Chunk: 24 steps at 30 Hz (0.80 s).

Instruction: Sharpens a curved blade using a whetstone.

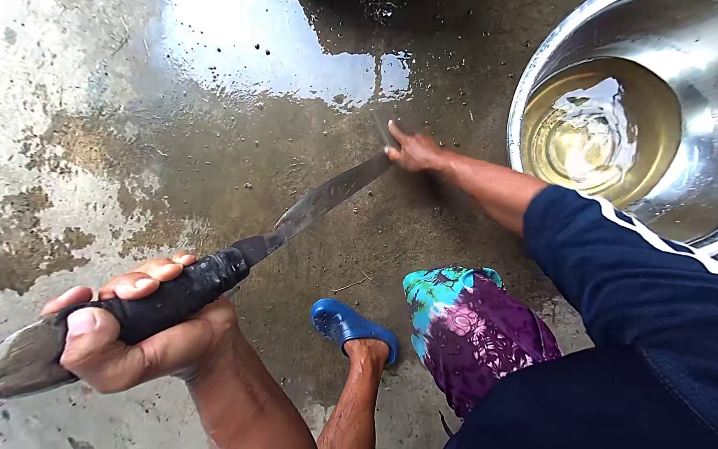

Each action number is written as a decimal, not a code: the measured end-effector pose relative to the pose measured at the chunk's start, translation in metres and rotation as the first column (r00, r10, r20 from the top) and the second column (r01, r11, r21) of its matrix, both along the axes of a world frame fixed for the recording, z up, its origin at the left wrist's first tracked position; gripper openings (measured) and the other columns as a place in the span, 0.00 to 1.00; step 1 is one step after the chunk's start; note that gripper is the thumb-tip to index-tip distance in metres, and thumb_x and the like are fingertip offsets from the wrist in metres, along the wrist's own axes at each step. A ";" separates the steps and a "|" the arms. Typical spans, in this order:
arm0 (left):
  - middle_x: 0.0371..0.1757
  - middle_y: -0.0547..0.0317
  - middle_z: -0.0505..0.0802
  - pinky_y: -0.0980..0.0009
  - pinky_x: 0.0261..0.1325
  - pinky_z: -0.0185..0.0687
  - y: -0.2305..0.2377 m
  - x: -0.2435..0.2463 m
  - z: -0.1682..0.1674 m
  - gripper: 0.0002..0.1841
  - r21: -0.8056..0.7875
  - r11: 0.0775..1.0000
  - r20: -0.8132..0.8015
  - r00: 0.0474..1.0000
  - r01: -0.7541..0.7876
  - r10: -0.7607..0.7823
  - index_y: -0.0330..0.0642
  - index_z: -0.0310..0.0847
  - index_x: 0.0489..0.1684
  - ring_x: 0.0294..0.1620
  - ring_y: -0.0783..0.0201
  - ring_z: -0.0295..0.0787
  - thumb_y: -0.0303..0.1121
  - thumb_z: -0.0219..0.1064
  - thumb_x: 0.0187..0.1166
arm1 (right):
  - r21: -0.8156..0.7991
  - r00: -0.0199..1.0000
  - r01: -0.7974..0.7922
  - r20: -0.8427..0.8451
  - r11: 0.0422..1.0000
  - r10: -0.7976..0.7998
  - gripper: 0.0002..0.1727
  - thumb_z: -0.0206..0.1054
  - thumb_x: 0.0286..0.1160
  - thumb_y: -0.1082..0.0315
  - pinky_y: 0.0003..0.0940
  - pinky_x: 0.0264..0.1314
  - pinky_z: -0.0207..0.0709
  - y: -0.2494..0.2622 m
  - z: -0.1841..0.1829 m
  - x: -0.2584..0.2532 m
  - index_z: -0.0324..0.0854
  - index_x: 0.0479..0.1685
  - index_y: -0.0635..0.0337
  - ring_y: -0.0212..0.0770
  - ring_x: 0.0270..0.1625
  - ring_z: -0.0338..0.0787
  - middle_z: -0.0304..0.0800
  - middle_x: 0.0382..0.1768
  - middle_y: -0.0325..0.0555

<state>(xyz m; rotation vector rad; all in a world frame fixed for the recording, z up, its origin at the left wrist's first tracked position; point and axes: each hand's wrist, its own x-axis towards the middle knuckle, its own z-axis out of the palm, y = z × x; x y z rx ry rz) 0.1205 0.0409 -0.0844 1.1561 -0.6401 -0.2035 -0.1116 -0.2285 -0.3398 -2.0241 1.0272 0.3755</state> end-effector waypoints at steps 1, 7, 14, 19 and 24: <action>0.26 0.55 0.90 0.53 0.40 0.93 0.000 0.001 -0.002 0.11 0.008 1.000 0.007 1.000 -0.018 0.018 0.42 0.75 0.47 0.31 0.53 0.92 0.37 0.49 0.82 | 0.041 0.999 -0.023 0.029 0.999 0.022 0.45 0.48 0.87 0.37 0.70 0.54 0.82 0.020 0.012 -0.010 0.35 0.99 0.40 0.66 0.50 0.92 0.93 0.48 0.63; 0.26 0.55 0.91 0.52 0.41 0.93 0.004 -0.013 -0.001 0.10 -0.008 1.000 0.029 1.000 0.003 -0.002 0.43 0.77 0.47 0.31 0.53 0.92 0.37 0.54 0.81 | 0.039 0.999 0.004 0.049 0.999 -0.006 0.44 0.46 0.88 0.38 0.70 0.59 0.80 0.002 -0.009 0.001 0.35 0.99 0.42 0.68 0.55 0.92 0.92 0.53 0.65; 0.25 0.59 0.90 0.55 0.41 0.92 0.003 -0.044 0.001 0.09 -0.028 0.999 0.031 0.998 -0.046 0.047 0.46 0.77 0.48 0.32 0.56 0.92 0.36 0.54 0.80 | 0.172 0.980 -0.093 0.192 0.981 0.060 0.45 0.53 0.88 0.42 0.68 0.55 0.81 0.072 0.039 -0.018 0.34 0.99 0.39 0.65 0.48 0.92 0.93 0.46 0.64; 0.24 0.58 0.91 0.55 0.39 0.93 0.007 -0.050 -0.005 0.10 -0.060 0.993 0.021 0.995 -0.098 0.100 0.45 0.78 0.49 0.30 0.56 0.93 0.36 0.53 0.82 | 0.184 0.997 0.017 0.077 0.983 -0.031 0.45 0.48 0.88 0.38 0.71 0.59 0.80 0.044 0.050 0.005 0.33 0.99 0.42 0.68 0.55 0.91 0.91 0.54 0.67; 0.28 0.61 0.92 0.57 0.45 0.93 0.000 -0.075 0.005 0.10 -0.070 0.995 0.056 0.995 -0.076 0.080 0.47 0.79 0.52 0.34 0.59 0.93 0.33 0.53 0.82 | 0.161 0.929 -0.176 0.354 0.971 0.110 0.43 0.55 0.88 0.45 0.66 0.53 0.82 0.090 0.093 -0.005 0.39 0.99 0.43 0.62 0.44 0.93 0.93 0.44 0.63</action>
